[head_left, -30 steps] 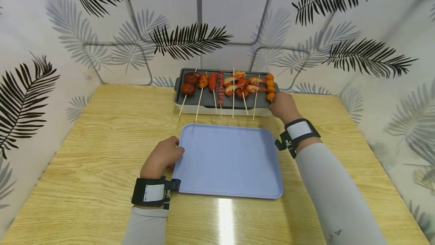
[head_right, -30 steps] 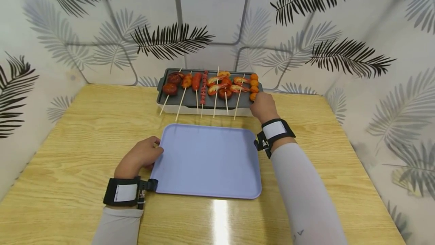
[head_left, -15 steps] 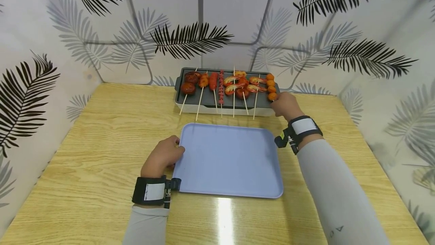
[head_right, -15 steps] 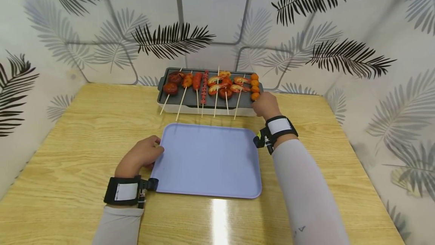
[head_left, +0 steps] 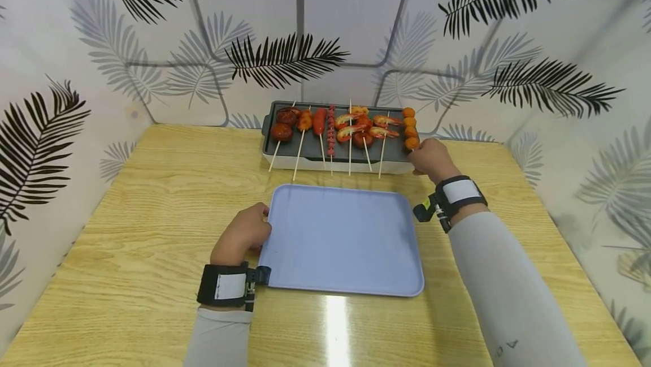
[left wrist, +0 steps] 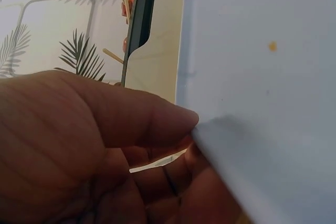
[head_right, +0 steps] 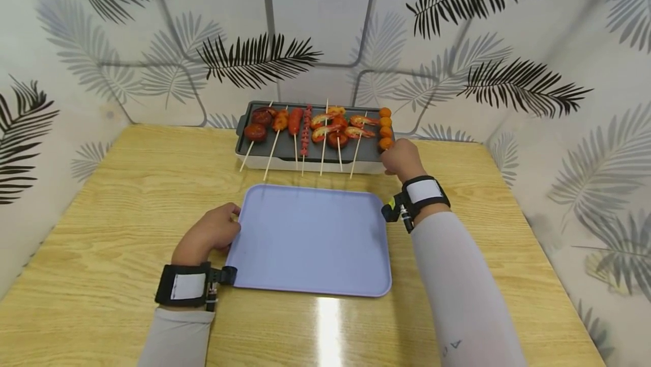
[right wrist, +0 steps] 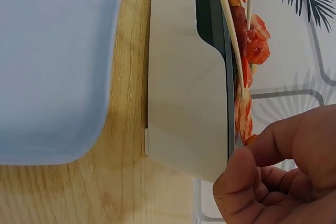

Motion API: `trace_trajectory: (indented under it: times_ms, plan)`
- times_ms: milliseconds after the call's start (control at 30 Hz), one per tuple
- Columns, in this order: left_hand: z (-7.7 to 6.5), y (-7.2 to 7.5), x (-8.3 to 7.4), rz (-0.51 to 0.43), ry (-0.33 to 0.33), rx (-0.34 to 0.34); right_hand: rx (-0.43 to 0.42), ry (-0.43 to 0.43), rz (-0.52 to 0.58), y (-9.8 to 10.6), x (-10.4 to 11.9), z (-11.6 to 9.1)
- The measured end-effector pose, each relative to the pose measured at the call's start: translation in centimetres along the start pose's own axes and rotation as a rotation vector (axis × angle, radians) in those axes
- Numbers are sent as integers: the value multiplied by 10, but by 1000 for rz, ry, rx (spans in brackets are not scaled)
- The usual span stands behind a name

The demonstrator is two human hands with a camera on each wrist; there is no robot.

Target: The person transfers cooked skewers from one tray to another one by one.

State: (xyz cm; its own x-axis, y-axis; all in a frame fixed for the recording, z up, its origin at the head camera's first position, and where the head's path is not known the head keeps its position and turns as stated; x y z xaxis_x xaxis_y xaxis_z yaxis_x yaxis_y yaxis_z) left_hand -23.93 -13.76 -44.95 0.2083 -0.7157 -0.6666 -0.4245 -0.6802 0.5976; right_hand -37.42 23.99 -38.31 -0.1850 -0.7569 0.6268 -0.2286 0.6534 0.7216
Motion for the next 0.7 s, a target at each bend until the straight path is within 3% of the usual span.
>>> trace_trajectory:
  times_ms: [400,700]
  plan:
    - [6,3,4,-12,-2,21,11,67,136,0,2,-12]
    - [5,1,7,-39,-15,25,6,103,190,-16,1,-22]
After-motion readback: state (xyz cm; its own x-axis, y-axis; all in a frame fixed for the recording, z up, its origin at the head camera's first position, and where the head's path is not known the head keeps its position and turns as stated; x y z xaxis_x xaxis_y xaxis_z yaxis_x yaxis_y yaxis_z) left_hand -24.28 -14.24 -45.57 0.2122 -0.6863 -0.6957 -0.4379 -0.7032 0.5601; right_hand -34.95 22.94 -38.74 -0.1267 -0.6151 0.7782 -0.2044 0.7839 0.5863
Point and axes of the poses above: each hand's wrist, its own z-axis towards the middle knuckle, its own y-axis out of the back of the hand, x = y × z, the point moved 7 cm from there along z, towards the middle knuckle, and after that the axes turned 8 degrees about x, right-handed, at the moved point
